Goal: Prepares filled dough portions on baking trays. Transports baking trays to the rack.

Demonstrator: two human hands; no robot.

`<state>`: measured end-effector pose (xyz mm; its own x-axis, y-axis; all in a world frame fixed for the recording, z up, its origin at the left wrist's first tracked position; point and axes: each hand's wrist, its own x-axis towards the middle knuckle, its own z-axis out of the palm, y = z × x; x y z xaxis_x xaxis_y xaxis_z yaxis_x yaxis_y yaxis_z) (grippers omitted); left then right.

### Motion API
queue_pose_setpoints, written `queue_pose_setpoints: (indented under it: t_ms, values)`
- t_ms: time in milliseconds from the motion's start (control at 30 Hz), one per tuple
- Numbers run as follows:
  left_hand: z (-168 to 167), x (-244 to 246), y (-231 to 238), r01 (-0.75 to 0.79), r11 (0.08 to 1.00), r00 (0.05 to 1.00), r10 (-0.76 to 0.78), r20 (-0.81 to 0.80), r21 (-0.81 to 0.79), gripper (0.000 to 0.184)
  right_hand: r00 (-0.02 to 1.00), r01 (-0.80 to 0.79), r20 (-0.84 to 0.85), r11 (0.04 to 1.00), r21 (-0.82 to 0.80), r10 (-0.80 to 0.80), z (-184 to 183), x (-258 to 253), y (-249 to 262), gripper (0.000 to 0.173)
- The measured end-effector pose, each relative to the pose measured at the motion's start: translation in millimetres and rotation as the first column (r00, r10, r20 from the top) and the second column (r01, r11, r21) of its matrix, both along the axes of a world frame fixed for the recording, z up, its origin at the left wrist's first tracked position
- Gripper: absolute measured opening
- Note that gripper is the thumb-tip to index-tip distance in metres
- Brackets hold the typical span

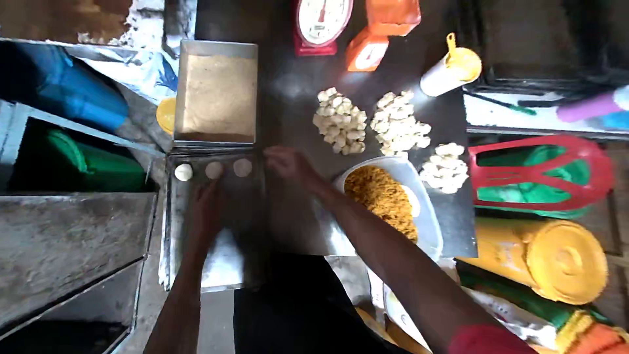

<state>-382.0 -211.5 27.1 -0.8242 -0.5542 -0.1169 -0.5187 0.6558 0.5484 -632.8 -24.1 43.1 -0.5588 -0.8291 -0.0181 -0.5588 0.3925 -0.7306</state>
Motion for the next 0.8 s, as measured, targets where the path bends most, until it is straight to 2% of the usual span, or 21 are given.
queue_pose_setpoints:
  t_ms: [67, 133, 200, 267, 333, 400, 467, 533, 600, 633, 700, 767, 800]
  values:
    - [7, 43, 35, -0.103, 0.993, 0.995, 0.102, 0.011, 0.051, 0.040, 0.987, 0.151, -0.089, 0.948, 0.281, -0.131, 37, -58, 59, 0.031]
    - [1, 90, 78, -0.214, 0.967, 0.975, 0.219, -0.026, 0.140, 0.034, 0.969, 0.218, -0.210, 0.853, 0.475, -0.131, 17, -119, 122, 0.030]
    - [3, 108, 115, -0.317, 0.925, 0.947, 0.321, 0.016, 0.209, 0.030, 0.975, 0.164, -0.220, 0.771, 0.615, -0.032, -7, -169, 162, 0.025]
    - [10, 105, 142, -0.369, 0.898, 0.929, 0.363, 0.068, 0.241, 0.029, 0.971, 0.081, -0.217, 0.722, 0.687, 0.098, -26, -195, 176, 0.024]
    - [15, 91, 163, -0.350, 0.903, 0.934, 0.357, 0.017, 0.250, 0.026, 0.952, 0.039, -0.238, 0.698, 0.715, 0.190, -40, -203, 177, 0.026]
    - [23, 67, 174, -0.274, 0.930, 0.953, 0.297, -0.061, 0.246, 0.027, 0.943, 0.032, -0.252, 0.696, 0.717, 0.216, -45, -202, 171, 0.026]
    - [41, 36, 180, -0.176, 0.951, 0.966, 0.216, -0.140, 0.254, 0.028, 0.957, 0.082, -0.259, 0.739, 0.669, 0.128, -32, -195, 166, 0.024]
    - [62, 4, 186, -0.060, 0.957, 0.950, 0.142, -0.278, 0.283, 0.026, 0.978, 0.146, -0.202, 0.841, 0.522, -0.044, -6, -185, 166, 0.027]
    - [74, -25, 194, 0.052, 0.921, 0.902, 0.123, -0.413, 0.387, 0.025, 0.979, 0.193, 0.013, 0.938, 0.288, -0.205, 31, -153, 175, 0.024]
    - [75, -38, 201, 0.091, 0.871, 0.881, 0.156, -0.447, 0.482, 0.027, 0.954, 0.224, 0.160, 0.959, 0.176, -0.252, 50, -124, 183, 0.024]
    - [76, -66, 215, 0.118, 0.707, 0.869, 0.266, -0.416, 0.697, 0.039, 0.879, 0.292, 0.404, 0.956, -0.035, -0.254, 82, -55, 203, 0.021]
    - [84, -86, 223, 0.138, 0.539, 0.888, 0.304, -0.344, 0.831, 0.052, 0.774, 0.398, 0.591, 0.900, -0.177, -0.226, 93, 0, 197, 0.018]
    - [88, -89, 225, 0.146, 0.469, 0.889, 0.325, -0.323, 0.871, 0.048, 0.715, 0.466, 0.663, 0.860, -0.211, -0.225, 91, 23, 192, 0.017]
